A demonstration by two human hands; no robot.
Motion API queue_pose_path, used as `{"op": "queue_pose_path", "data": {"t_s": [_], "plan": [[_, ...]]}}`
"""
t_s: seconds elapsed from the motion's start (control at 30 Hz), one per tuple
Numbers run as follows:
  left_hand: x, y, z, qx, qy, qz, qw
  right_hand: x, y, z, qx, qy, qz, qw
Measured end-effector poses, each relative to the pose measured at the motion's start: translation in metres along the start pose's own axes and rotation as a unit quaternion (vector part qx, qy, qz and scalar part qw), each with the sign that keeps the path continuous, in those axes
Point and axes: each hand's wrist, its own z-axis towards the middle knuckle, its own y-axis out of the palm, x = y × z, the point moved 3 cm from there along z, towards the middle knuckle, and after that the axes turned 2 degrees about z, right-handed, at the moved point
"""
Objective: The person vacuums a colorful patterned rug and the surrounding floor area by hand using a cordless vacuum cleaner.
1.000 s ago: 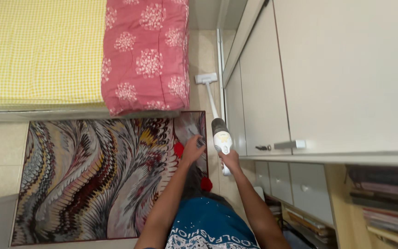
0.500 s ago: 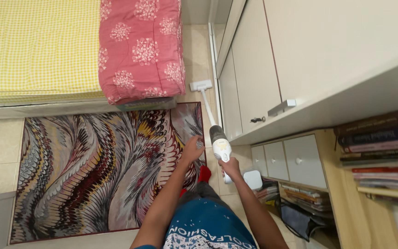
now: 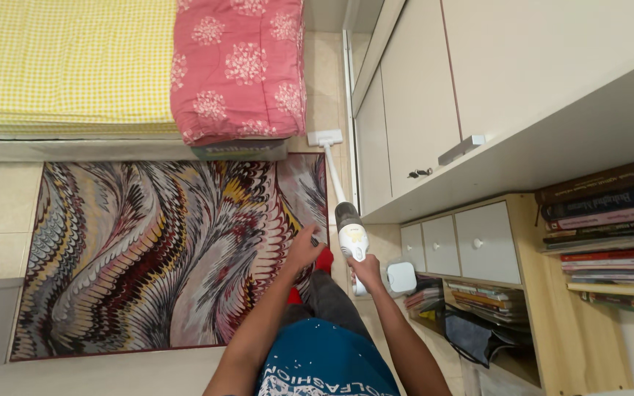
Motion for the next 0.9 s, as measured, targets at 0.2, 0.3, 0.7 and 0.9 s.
{"op": "queue_pose_path", "data": {"t_s": [0.2,0.3,0.7,0.9], "plan": [[-0.013,-0.014,0.031,0.009,-0.006,-0.013,1.000,-0.034,0.010,0.034,0.008,0.000,-0.024,1.000],[-0.020,-0.019,0.072,0.002,0.022,0.022,1.000,-0.057,0.019,0.061,0.007,-0.001,0.003,1.000],[0.001,-0.062,0.271,0.047,-0.013,0.145,0.988,-0.190,0.029,0.172,-0.015,-0.046,-0.024,0.999],[0.013,-0.087,0.350,0.060,0.009,0.100,0.993,-0.256,0.048,0.238,-0.019,-0.030,-0.002,0.999]]}}
